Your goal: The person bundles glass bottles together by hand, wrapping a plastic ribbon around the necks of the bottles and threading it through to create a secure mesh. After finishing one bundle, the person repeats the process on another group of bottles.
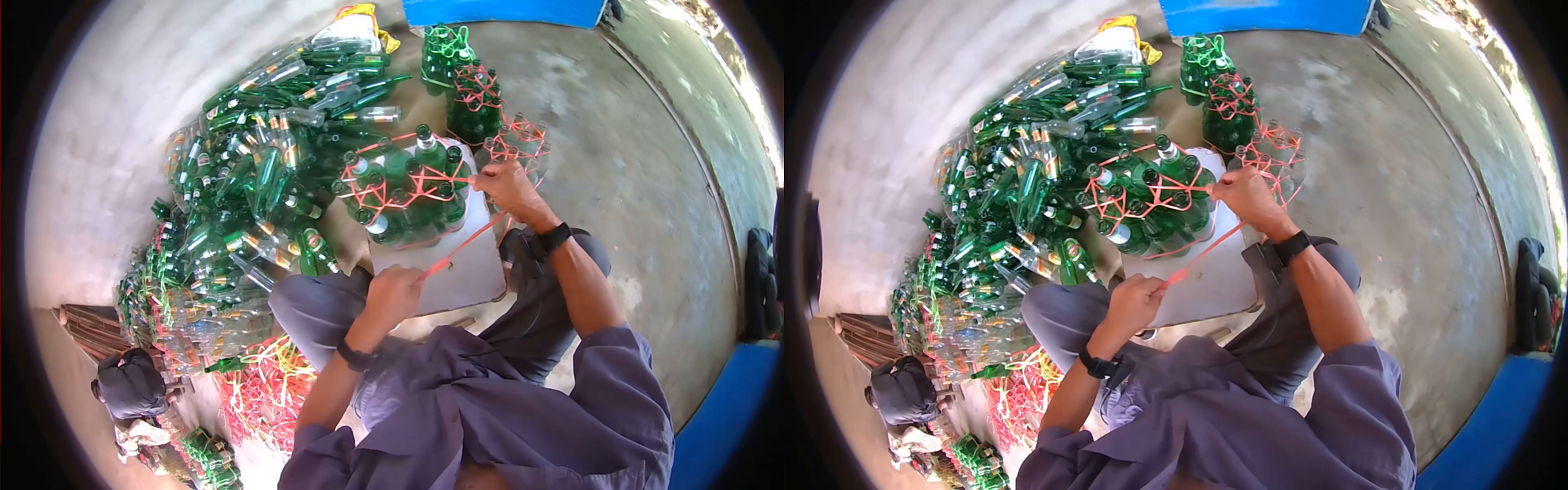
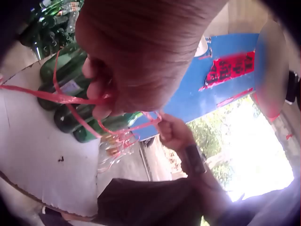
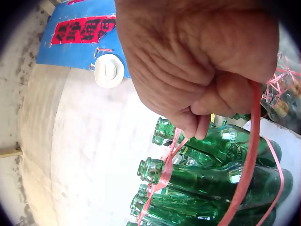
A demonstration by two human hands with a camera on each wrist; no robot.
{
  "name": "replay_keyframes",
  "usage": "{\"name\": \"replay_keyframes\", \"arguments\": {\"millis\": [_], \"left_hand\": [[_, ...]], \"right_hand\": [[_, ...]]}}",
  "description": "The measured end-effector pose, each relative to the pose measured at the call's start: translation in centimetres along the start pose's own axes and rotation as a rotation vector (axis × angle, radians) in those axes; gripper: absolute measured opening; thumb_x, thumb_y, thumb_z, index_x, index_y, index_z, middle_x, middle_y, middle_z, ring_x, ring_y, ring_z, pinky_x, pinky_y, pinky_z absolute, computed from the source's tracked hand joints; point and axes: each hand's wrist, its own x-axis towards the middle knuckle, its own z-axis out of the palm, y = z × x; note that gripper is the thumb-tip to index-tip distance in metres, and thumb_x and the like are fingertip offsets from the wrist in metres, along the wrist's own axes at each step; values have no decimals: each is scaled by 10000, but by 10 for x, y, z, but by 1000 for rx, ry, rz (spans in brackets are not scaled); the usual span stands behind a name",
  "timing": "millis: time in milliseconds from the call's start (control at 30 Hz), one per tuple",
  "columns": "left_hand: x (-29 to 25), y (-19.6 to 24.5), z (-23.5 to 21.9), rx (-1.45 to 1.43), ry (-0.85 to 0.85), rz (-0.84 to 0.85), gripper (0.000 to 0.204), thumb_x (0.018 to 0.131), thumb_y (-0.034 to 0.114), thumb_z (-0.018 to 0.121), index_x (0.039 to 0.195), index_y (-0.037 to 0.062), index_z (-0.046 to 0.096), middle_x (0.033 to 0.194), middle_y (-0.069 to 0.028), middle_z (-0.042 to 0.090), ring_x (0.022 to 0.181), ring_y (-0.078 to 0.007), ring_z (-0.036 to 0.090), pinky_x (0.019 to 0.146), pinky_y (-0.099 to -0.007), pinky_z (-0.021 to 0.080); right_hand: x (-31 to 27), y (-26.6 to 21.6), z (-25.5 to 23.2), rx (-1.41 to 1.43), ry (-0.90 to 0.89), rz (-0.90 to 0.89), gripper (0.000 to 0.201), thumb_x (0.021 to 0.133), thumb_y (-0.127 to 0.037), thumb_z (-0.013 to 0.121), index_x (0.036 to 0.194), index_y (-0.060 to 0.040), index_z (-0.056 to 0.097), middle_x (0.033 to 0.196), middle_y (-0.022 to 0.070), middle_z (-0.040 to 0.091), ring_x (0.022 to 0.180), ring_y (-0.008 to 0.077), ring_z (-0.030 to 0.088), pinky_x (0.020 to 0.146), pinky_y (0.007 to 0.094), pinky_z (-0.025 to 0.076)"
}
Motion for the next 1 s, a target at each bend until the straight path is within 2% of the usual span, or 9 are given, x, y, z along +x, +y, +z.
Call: {"name": "replay_keyframes", "arguments": {"millis": [67,200,300,467,533,667,900,933,1000], "left_hand": [[-8,-11,-12,-245,223,-100,103,866,112,676,926,51,734,731,-120,666,709,-281,681,596,-388,517],[-20,-10,-53,-774,243,-453,149,962,121,639,932,-9,706,683,-13,636,527,-110,648,478,-258,462],[-29,-1,-77,-995,241,-499,169,963,131,642,936,-29,689,694,-23,634,466,-105,611,410,-255,426],[-47,-14,-71,-1155,354,-366,176,975,136,621,957,-33,668,734,-63,644,481,-151,606,367,-274,412],[-49,7,-92,-1427,403,-346,144,967,108,621,970,-27,671,771,-80,653,574,-161,609,518,-255,470],[-54,-1,-101,-1478,569,-252,143,925,111,655,944,-30,670,802,-89,670,706,-206,650,719,-315,510],[-69,-6,-117,-1642,609,-201,240,910,183,678,956,-53,670,768,-120,652,657,-264,650,656,-331,526],[-71,-5,-118,-1619,549,-214,227,908,168,660,962,-53,671,750,-125,648,642,-267,647,635,-344,533],[-73,-3,-121,-1579,476,-244,187,896,96,590,986,-42,678,705,-132,634,600,-254,638,551,-338,530]], "right_hand": [[2,5,3,5,0,-19,300,867,-248,728,781,39,728,538,15,483,519,87,408,475,329,340],[0,5,7,15,3,-5,291,875,-233,713,787,45,725,541,21,487,514,91,406,474,330,337],[5,11,12,-12,-4,-78,303,870,-231,712,792,61,706,553,33,488,529,99,416,480,338,345],[-4,5,13,3,16,31,302,858,-227,716,797,68,699,565,26,484,539,94,414,483,336,346],[-2,9,14,14,16,4,301,858,-225,715,794,69,700,567,21,483,539,90,410,482,335,343],[0,16,15,29,-13,-83,283,870,-213,718,778,55,702,563,13,478,530,85,396,470,331,331],[27,68,23,-78,-22,-393,283,889,-229,715,766,24,685,546,-6,466,484,82,408,420,307,317],[29,70,24,-32,-17,-252,287,893,-243,712,767,14,689,537,-5,461,470,87,415,414,307,327],[30,73,24,-23,-21,-256,289,893,-246,711,766,13,690,536,-4,462,466,88,416,414,309,327]]}}
